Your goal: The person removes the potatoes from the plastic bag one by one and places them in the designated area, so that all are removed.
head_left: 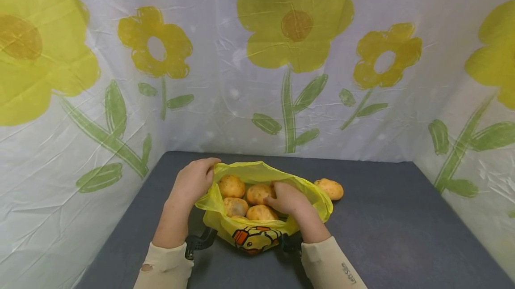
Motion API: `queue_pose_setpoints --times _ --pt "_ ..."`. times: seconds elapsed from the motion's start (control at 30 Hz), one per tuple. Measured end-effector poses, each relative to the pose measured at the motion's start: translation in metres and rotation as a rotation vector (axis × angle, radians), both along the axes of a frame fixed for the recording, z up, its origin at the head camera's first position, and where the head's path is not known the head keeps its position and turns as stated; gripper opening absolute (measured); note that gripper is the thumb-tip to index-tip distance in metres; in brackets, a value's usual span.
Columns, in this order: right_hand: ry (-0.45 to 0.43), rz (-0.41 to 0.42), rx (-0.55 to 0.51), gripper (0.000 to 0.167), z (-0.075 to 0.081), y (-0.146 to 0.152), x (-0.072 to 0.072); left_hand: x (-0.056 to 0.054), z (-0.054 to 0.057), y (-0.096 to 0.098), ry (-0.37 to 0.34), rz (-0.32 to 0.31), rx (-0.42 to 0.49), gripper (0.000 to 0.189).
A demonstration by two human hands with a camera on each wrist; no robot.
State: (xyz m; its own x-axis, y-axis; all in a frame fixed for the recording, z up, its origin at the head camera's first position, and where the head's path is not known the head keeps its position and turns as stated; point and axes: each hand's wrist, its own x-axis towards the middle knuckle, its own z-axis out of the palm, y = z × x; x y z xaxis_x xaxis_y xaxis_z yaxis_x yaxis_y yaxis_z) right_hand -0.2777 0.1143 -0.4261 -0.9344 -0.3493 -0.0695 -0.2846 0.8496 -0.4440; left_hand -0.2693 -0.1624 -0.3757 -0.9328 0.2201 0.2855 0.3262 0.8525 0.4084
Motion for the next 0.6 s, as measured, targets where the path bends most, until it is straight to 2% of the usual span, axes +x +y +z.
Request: queue_pose_setpoints --times 0.3,0.53,0.6 --pt "-0.014 -0.023 -0.067 0.063 0.005 0.005 0.002 0.001 0.0 0.001 -0.002 -0.002 -0.003 0.036" --pt "-0.03 -0.007 -0.078 0.041 0.015 0.009 0.005 0.001 0.001 0.002 -0.011 0.003 0.0 0.037" --pt "-0.019 0.003 -0.079 0.041 0.019 0.01 0.007 0.002 0.001 0.002 -0.015 0.004 0.0 0.037"
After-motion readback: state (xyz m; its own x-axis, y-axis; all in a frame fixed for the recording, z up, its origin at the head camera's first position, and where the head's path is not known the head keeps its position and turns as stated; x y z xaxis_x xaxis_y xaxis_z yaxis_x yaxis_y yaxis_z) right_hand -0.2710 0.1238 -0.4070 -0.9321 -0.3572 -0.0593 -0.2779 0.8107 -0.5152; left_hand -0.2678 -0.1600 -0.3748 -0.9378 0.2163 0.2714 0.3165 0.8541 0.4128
